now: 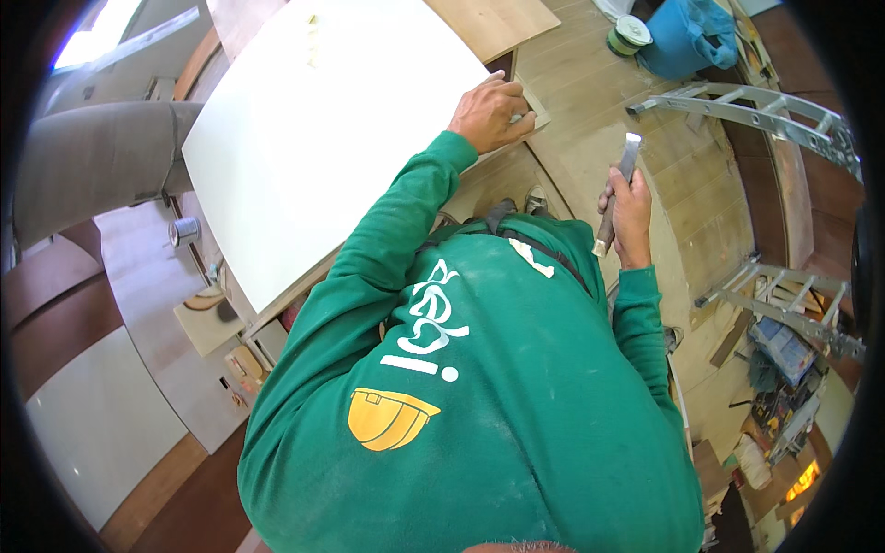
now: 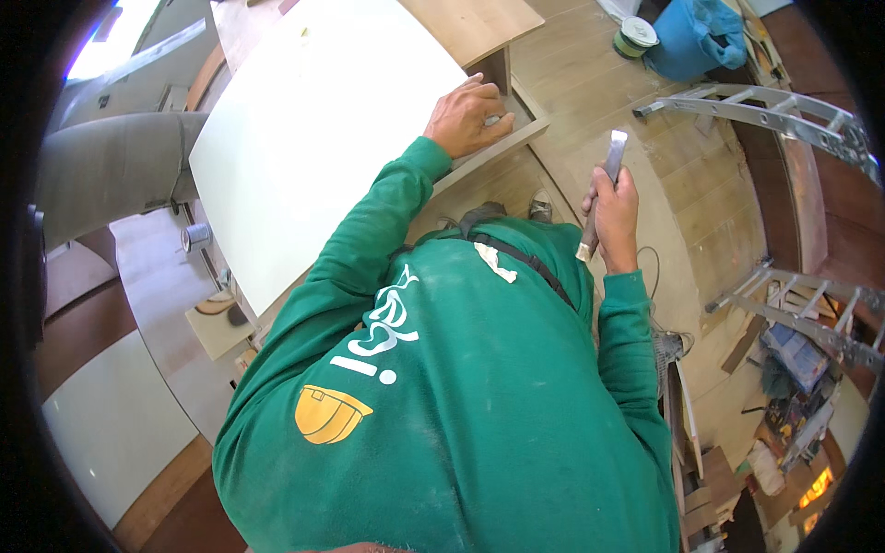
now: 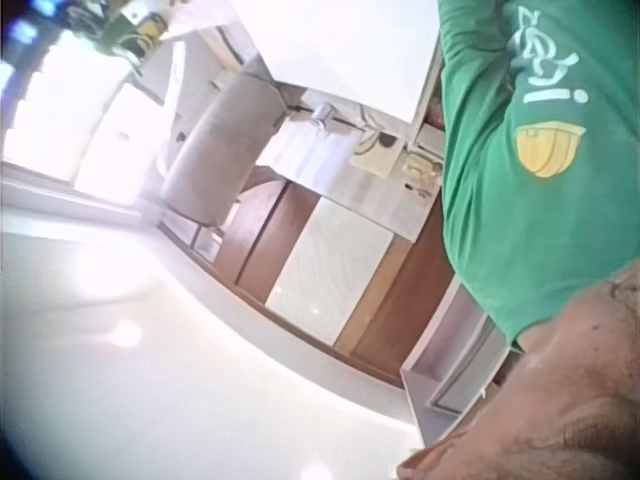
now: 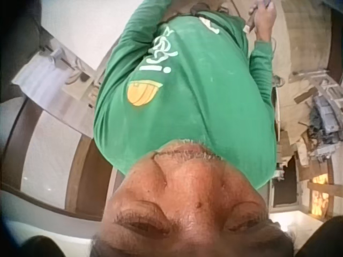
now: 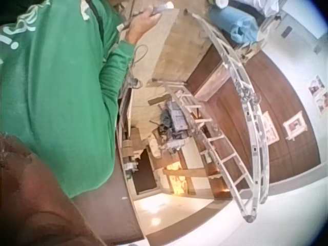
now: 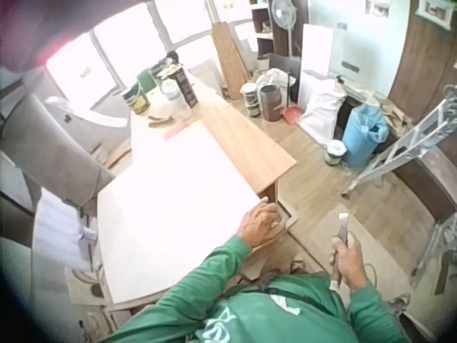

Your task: The person positions a large white panel on a workbench, then uses a utility knife to trim excess material along the edges. After trimming, the person sands the panel's edges with a sanding block.

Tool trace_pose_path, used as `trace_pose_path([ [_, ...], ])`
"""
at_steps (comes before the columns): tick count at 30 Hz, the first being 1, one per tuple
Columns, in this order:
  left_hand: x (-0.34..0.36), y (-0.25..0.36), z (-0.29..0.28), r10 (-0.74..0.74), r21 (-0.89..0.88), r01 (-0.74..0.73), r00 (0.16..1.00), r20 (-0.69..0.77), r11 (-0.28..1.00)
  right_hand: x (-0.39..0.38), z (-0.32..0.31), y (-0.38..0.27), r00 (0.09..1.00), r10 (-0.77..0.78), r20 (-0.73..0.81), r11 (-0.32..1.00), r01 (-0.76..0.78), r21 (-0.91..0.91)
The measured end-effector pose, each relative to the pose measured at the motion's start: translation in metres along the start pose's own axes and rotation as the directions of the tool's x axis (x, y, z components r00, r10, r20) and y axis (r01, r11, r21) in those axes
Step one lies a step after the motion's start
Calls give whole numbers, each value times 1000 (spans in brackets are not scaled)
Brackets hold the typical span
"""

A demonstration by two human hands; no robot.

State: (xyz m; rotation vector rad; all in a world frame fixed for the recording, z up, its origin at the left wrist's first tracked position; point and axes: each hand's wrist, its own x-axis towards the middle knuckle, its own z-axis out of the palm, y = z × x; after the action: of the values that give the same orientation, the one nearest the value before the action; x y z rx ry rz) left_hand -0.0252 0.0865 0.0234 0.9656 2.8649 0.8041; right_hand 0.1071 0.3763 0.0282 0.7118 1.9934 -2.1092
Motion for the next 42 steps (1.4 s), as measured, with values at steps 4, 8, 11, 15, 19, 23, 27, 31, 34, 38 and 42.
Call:
trace_pose_path([
  [4, -5, -13, 4, 30, -139, -42, 996, -87, 989, -18, -23, 14, 990, 13, -141, 996, -1, 89],
  [8, 0, -24, -7, 71, -355, -91, 995, -69, 930, -32, -25, 29, 974, 50, -221, 984, -11, 176],
  [11, -1, -17, -14, 238, -195, -233, 971, 1, 953, -38, -18, 34, 979, 47, -197, 981, -9, 193],
  [15, -5, -20, -9, 286, -114, -290, 957, -56, 950, -33, 4, 26, 993, 17, -113, 988, 1, 153],
  [19, 3, -28, 18, 209, -116, -206, 978, 17, 972, -25, 22, 17, 998, -18, -59, 986, 28, 166],
  [23, -5, -11, 45, -99, -566, 23, 989, -105, 824, -6, 25, 25, 999, -17, -42, 996, 21, 87],
  [27, -83, 0, -9, -142, -354, 10, 927, -348, 935, 0, 32, 11, 997, -26, 76, 999, 28, -17],
  [31, -239, -21, -39, -333, -67, 353, 781, -528, 933, 14, 48, -6, 990, -56, 129, 991, 71, -112],
  [34, -379, -19, -53, -628, 155, 798, 562, -538, 582, 29, 80, -33, 970, -106, 219, 973, 147, -178],
  [38, -538, -19, -60, -703, -47, 999, -43, -710, -13, 35, 142, -64, 907, -168, 386, 950, 253, -182],
  [42, -616, -13, -50, -544, -795, 573, -611, -575, 197, 32, 220, -71, 788, -160, 594, 945, 296, -139],
])
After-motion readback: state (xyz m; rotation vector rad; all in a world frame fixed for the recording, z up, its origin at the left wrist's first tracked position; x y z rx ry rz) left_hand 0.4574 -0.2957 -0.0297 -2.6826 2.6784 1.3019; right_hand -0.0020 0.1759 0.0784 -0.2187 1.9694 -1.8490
